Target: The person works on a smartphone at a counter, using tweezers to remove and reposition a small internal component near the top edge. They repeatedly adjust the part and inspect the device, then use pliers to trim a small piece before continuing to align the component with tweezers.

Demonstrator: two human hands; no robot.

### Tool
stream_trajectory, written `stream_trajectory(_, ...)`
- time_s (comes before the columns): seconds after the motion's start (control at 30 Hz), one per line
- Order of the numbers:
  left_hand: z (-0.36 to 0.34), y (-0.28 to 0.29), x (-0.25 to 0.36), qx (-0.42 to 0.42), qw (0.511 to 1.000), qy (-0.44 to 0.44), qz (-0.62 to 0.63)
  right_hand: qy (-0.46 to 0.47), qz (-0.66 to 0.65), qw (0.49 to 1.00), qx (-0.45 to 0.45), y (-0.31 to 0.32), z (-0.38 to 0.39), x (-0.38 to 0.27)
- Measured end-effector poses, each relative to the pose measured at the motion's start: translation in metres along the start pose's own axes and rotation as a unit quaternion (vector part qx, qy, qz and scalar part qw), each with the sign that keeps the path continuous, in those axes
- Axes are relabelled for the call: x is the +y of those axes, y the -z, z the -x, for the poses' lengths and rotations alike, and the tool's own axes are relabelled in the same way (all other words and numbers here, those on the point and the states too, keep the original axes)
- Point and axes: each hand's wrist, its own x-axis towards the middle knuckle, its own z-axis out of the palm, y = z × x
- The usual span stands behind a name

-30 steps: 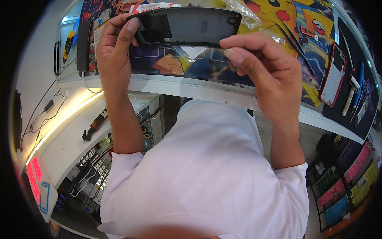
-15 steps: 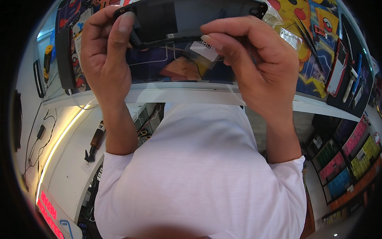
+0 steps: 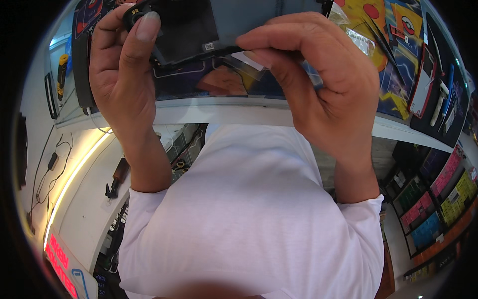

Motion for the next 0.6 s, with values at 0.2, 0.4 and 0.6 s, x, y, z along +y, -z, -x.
stream_trajectory(0.2,0.006,-0.005,0.006,-0.004,0.996,-0.077,-0.05,0.064,0.033,0.997,0.031,0.003,0.002,0.006)
stream_trajectory(0.4,0.003,0.007,-0.004,-0.036,0.981,-0.191,-0.018,0.007,-0.042,0.997,0.067,0.005,0.011,-0.004)
stream_trajectory(0.6,0.004,-0.007,0.007,0.001,0.985,-0.171,0.005,0.154,0.059,0.984,0.072,0.015,0.005,0.004)
